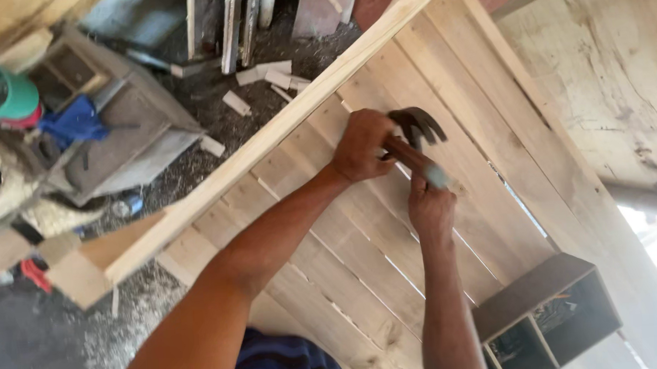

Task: The person uses a hammer and a small wooden block to drive nails into a wooden slatted structure. They repeatedly position the block and strike it to secure the slats, then hammer nails directly into the wood.

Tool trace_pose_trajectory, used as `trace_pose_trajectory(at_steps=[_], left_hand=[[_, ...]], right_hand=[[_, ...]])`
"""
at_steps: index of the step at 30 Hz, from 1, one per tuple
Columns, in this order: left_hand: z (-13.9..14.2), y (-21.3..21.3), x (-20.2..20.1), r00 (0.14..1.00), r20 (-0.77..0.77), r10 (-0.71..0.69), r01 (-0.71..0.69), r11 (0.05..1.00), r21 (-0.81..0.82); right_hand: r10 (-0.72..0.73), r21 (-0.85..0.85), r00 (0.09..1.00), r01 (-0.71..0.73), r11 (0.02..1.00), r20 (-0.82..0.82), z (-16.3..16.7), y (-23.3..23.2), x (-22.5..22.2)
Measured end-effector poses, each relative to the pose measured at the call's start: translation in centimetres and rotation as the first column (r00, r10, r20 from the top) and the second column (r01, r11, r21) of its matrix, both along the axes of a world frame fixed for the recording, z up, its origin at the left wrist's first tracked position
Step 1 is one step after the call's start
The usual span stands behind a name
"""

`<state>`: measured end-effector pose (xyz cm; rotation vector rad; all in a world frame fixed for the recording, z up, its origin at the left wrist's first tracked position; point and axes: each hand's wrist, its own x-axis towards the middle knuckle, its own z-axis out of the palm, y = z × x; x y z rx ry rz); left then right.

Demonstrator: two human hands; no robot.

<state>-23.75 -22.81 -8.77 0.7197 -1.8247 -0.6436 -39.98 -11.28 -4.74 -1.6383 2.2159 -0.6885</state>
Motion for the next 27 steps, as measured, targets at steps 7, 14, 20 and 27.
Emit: trace_pose_trajectory(at_steps=[7,14,20,27], left_hand=[[0.9,2.5,-0.7,0.998,-0.030,0.062,-0.055,0.981,0.186],[1.3,5.7,3.5,0.958,-0.283,0.040,0.079,0.915,0.395],[2.4,4.4,8.5,0.903,-0.429,-0.016,0.319,0.693,0.646],[5.0,4.3,6.9,0.977,0.167,-0.130,-0.004,0.776,0.631]], right_hand=[[-0.351,0.321,0.928,0.297,0.899,0.126,1.5,6.0,3.0],[-0.388,0.330,0.879,0.293,0.897,0.276,3.5,6.7,3.4],[-0.468,0.417,0.779,0.293,0.860,0.418,6.4,7.7,3.4],[-0.484,0.449,0.756,0.281,0.848,0.440,9.3,10.3,4.9]])
